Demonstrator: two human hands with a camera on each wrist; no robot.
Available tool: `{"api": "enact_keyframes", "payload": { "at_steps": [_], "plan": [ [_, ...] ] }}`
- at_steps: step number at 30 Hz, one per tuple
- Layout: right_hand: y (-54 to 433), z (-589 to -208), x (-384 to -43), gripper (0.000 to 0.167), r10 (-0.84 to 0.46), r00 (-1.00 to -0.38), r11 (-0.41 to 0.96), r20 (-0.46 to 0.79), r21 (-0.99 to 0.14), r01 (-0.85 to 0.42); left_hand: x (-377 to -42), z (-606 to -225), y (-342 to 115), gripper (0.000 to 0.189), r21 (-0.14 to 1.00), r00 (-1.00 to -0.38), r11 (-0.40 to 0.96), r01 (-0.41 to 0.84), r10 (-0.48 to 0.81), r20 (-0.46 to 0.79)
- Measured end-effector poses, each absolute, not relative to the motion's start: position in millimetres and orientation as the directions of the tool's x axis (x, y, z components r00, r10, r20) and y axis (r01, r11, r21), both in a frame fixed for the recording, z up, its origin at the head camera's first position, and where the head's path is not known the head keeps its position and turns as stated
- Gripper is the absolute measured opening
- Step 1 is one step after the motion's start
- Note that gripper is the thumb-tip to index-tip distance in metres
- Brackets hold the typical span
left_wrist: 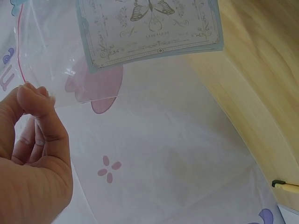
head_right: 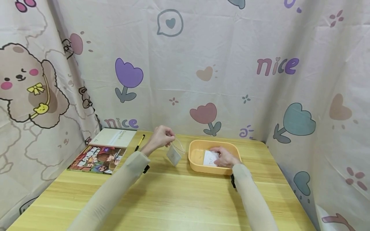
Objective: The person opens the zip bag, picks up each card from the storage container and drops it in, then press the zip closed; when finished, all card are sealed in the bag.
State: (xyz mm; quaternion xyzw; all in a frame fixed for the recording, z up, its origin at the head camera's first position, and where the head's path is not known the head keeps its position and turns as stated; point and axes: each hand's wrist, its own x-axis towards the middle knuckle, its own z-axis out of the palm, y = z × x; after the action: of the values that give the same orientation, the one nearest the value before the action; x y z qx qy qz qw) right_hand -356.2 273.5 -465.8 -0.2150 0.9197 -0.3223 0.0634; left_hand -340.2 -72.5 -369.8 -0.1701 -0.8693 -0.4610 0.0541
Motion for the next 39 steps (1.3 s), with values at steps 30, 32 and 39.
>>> {"api": "enact_keyframes", "payload": {
  "at_steps": [30, 32, 39],
  "plan": [
    [259.2, -421.4, -356.5, 0.028, -0.128, -0.975, 0.484, 0.181, -0.847, -0.221, -339.8, -367.8, -74.7, 0.007, 0.784, -0.944, 0.526, 0.329, 0.217, 0.250],
    [255.2, -418.9, -354.8, 0.028, -0.116, -0.976, 0.457, 0.182, -0.863, -0.215, -339.5, -368.0, -74.1, 0.008, 0.781, -0.943, 0.530, 0.330, 0.216, 0.252],
    [241.3, -414.1, -347.2, 0.028, -0.136, -0.954, 0.378, 0.268, -0.876, -0.300, -338.5, -367.3, -73.4, 0.010, 0.787, -0.942, 0.520, 0.333, 0.216, 0.256]
  ]
}}
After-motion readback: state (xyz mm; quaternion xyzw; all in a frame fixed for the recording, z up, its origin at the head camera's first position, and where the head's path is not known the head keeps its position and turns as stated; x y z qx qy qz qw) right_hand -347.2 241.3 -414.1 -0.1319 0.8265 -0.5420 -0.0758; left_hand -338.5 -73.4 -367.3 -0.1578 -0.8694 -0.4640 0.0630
